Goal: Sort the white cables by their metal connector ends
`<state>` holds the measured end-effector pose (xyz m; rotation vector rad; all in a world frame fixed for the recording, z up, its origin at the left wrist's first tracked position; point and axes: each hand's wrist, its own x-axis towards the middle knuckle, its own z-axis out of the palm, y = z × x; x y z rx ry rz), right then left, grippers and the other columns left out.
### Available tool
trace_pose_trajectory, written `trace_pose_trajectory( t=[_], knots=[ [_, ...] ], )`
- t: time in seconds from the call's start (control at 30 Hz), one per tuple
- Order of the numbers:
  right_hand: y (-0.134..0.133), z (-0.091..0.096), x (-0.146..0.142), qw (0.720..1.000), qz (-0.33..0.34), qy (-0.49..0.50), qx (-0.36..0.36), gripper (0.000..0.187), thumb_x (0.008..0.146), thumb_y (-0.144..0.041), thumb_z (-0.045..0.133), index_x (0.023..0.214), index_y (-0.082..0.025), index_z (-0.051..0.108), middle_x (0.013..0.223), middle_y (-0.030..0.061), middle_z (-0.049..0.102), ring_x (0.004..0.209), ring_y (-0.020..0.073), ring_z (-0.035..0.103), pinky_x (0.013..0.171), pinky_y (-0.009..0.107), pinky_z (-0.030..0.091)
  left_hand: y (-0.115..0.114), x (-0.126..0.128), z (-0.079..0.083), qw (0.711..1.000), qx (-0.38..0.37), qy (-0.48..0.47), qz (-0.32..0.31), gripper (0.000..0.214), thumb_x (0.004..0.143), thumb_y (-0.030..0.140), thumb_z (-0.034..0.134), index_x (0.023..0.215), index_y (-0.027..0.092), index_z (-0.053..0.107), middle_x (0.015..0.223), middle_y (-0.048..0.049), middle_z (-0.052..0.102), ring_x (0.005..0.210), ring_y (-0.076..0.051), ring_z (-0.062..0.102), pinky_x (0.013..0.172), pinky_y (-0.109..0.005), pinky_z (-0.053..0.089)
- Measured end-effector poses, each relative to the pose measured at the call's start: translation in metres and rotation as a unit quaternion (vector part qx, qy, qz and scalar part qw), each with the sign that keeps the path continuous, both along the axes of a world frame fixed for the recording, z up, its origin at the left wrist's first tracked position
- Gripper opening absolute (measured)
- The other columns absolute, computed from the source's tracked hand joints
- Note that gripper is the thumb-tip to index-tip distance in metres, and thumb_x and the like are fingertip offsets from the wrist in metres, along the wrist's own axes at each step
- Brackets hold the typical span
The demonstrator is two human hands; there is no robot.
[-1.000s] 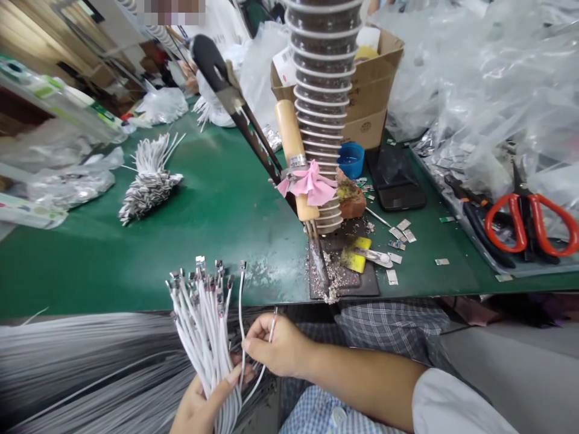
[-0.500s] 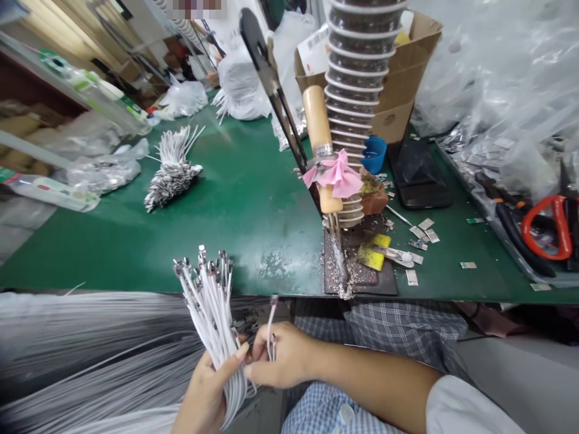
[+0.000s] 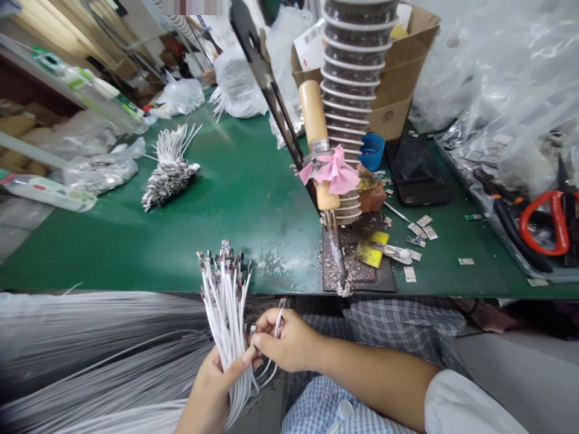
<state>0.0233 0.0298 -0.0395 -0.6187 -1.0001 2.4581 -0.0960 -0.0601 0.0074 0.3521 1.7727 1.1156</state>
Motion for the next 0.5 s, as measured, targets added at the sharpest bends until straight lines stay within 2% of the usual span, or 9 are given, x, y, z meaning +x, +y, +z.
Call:
trace_pose_trajectory(
  t=[0.1, 0.2, 0.37, 0.43, 0.5],
  knots=[
    [0.001, 0.000, 0.001, 1.000, -0.004, 0.022, -0.020, 0.037, 0.069, -0.048, 0.066, 0.075, -0.016, 0.048, 0.064, 0.0017, 0.058, 0.057, 0.0139, 0.057, 0.057, 0.028, 0.044, -0.001, -0.001, -0.001, 1.000, 0.003, 0.014, 0.016, 0.040, 0.060, 0.035, 0.087, 0.086, 0.014, 0.066, 0.077, -0.0047, 0.068, 0.065, -0.016, 0.062, 0.061, -0.023, 0.053],
    [0.002, 0.000, 0.003, 0.999, -0.014, 0.033, -0.002, 0.038, 0.072, -0.049, 0.065, 0.076, -0.015, 0.050, 0.066, 0.0019, 0.056, 0.060, 0.0140, 0.055, 0.060, 0.028, 0.043, 0.001, -0.002, -0.002, 0.998, 0.028, 0.040, 0.037, 0.040, 0.059, 0.034, 0.087, 0.086, 0.015, 0.064, 0.068, -0.0019, 0.066, 0.058, -0.013, 0.059, 0.057, -0.021, 0.050],
    [0.002, -0.002, 0.013, 0.999, -0.017, -0.009, 0.033, 0.030, 0.074, -0.043, 0.060, 0.077, -0.014, 0.050, 0.066, -0.0006, 0.048, 0.056, 0.0105, 0.042, 0.056, 0.025, 0.034, 0.011, 0.005, 0.003, 0.996, 0.063, 0.046, 0.041, 0.040, 0.057, 0.035, 0.087, 0.081, 0.014, 0.063, 0.058, -0.0006, 0.063, 0.051, -0.012, 0.056, 0.052, -0.020, 0.046],
    [0.001, -0.003, 0.022, 0.996, -0.007, -0.049, 0.076, 0.025, 0.076, -0.039, 0.055, 0.076, -0.015, 0.050, 0.065, -0.0006, 0.047, 0.056, 0.0111, 0.041, 0.055, 0.025, 0.033, 0.013, 0.008, 0.006, 0.995, 0.079, 0.045, 0.050, 0.038, 0.057, 0.033, 0.086, 0.080, 0.014, 0.062, 0.057, -0.0002, 0.062, 0.049, -0.011, 0.054, 0.051, -0.020, 0.045],
    [0.000, -0.004, 0.037, 0.976, 0.016, -0.120, 0.182, 0.015, 0.079, -0.030, 0.053, 0.077, -0.015, 0.053, 0.068, 0.0009, 0.050, 0.060, 0.0131, 0.045, 0.057, 0.025, 0.036, 0.015, 0.010, 0.008, 0.994, 0.092, 0.029, 0.048, 0.036, 0.059, 0.031, 0.084, 0.081, 0.014, 0.062, 0.057, 0.0003, 0.061, 0.050, -0.011, 0.054, 0.051, -0.019, 0.043]
  ],
)
